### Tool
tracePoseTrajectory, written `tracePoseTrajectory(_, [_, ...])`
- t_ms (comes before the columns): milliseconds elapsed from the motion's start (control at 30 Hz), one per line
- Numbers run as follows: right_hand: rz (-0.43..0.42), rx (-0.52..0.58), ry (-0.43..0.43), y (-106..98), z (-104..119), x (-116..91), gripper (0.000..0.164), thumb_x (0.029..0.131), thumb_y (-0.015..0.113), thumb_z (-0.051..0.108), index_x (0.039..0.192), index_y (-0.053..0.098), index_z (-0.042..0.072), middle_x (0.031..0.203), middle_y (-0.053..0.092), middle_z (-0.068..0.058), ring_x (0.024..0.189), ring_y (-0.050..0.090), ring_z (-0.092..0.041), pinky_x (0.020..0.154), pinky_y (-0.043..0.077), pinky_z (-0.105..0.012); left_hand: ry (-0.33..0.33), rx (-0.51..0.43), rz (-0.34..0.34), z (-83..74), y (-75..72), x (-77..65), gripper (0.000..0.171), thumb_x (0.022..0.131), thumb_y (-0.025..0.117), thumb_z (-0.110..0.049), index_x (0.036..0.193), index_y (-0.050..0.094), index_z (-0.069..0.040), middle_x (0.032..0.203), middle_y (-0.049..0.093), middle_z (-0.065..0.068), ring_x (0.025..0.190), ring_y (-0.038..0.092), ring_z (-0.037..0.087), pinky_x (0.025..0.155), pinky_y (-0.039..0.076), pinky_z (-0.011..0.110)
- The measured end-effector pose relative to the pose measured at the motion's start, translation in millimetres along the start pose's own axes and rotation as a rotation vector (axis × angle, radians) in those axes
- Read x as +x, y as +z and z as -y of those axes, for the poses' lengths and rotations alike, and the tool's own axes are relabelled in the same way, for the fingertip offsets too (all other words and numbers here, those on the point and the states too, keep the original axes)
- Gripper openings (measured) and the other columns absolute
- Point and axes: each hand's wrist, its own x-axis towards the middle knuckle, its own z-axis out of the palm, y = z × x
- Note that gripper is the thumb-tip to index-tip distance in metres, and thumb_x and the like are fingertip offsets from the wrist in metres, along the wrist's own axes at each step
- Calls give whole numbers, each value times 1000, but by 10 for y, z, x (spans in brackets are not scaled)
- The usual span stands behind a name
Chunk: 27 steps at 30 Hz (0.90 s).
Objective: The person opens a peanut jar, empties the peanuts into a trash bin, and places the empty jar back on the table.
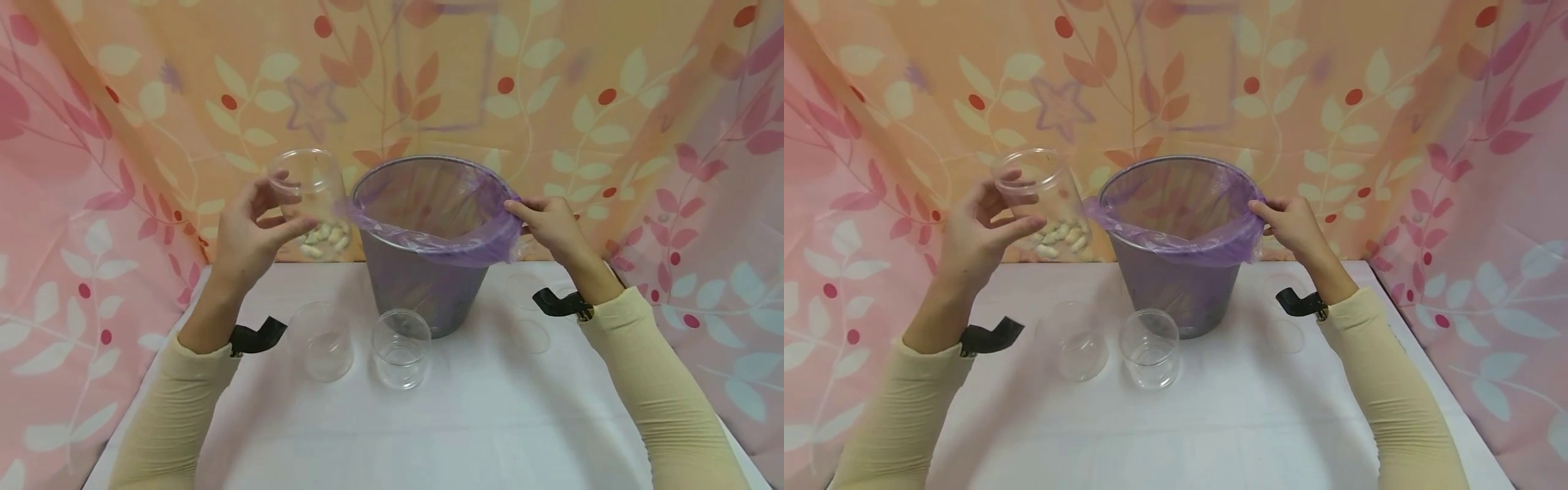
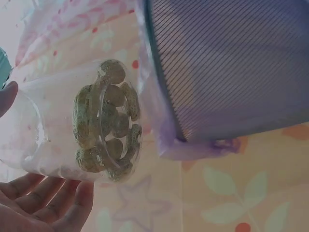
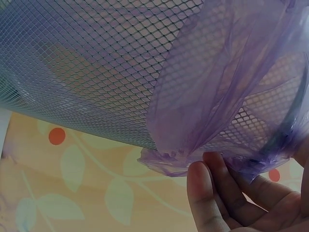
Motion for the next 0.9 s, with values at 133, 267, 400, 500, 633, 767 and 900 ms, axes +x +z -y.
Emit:
tracePoseTrajectory(133, [-8, -10, 6, -6, 25, -16, 58, 96, 61, 34, 125, 56, -16, 68, 65, 24, 67, 63, 4, 66, 55, -14, -19, -16, -22, -67, -17, 205, 37, 77, 83, -10, 106, 60, -17, 123, 63, -4, 106, 60, 13, 86, 53, 20])
tracePoseTrajectory(267, [-4, -11, -2, 6, 46, -23, 58, 96, 61, 33, 124, 56, -17, 68, 65, 23, 67, 63, 4, 66, 55, -13, -11, 29, -32, -119, -20, 373, 41, 75, 84, -14, 106, 59, -19, 113, 65, -6, 106, 60, 14, 83, 52, 20])
tracePoseTrajectory(400, [3, -9, -9, 18, 51, -37, 55, 97, 60, 31, 122, 57, -17, 68, 65, 23, 66, 63, 4, 65, 55, -13, -25, 103, -21, -145, -38, 501, 46, 74, 85, -19, 112, 59, -18, 110, 64, -7, 106, 59, 11, 85, 52, 20])
tracePoseTrajectory(500, [18, -2, -11, 12, 46, -46, 55, 97, 60, 30, 122, 56, -18, 68, 65, 22, 65, 63, 4, 64, 54, -13, -32, 163, -4, -157, -56, 586, 51, 74, 85, -22, 117, 58, -17, 113, 62, -6, 107, 58, 10, 88, 52, 22])
tracePoseTrajectory(633, [33, -5, -9, -2, 43, -52, 56, 97, 59, 31, 124, 55, -18, 69, 65, 23, 66, 63, 4, 65, 54, -12, -30, 244, 26, -154, -73, 698, 58, 74, 86, -26, 122, 55, -17, 121, 61, -1, 111, 57, 12, 92, 52, 28])
tracePoseTrajectory(767, [27, -7, -16, -10, 40, -50, 55, 97, 59, 31, 124, 55, -18, 69, 65, 24, 67, 63, 5, 65, 54, -12, 21, 326, 47, -114, -100, 829, 66, 73, 87, -29, 130, 54, -19, 124, 59, -1, 114, 58, 15, 94, 52, 31])
tracePoseTrajectory(900, [33, -13, -27, -7, 41, -43, 56, 98, 58, 31, 125, 55, -18, 69, 65, 25, 68, 63, 6, 66, 54, -12, 59, 391, 59, -80, -133, 955, 71, 73, 87, -28, 133, 53, -17, 125, 59, 2, 118, 58, 19, 97, 51, 35])
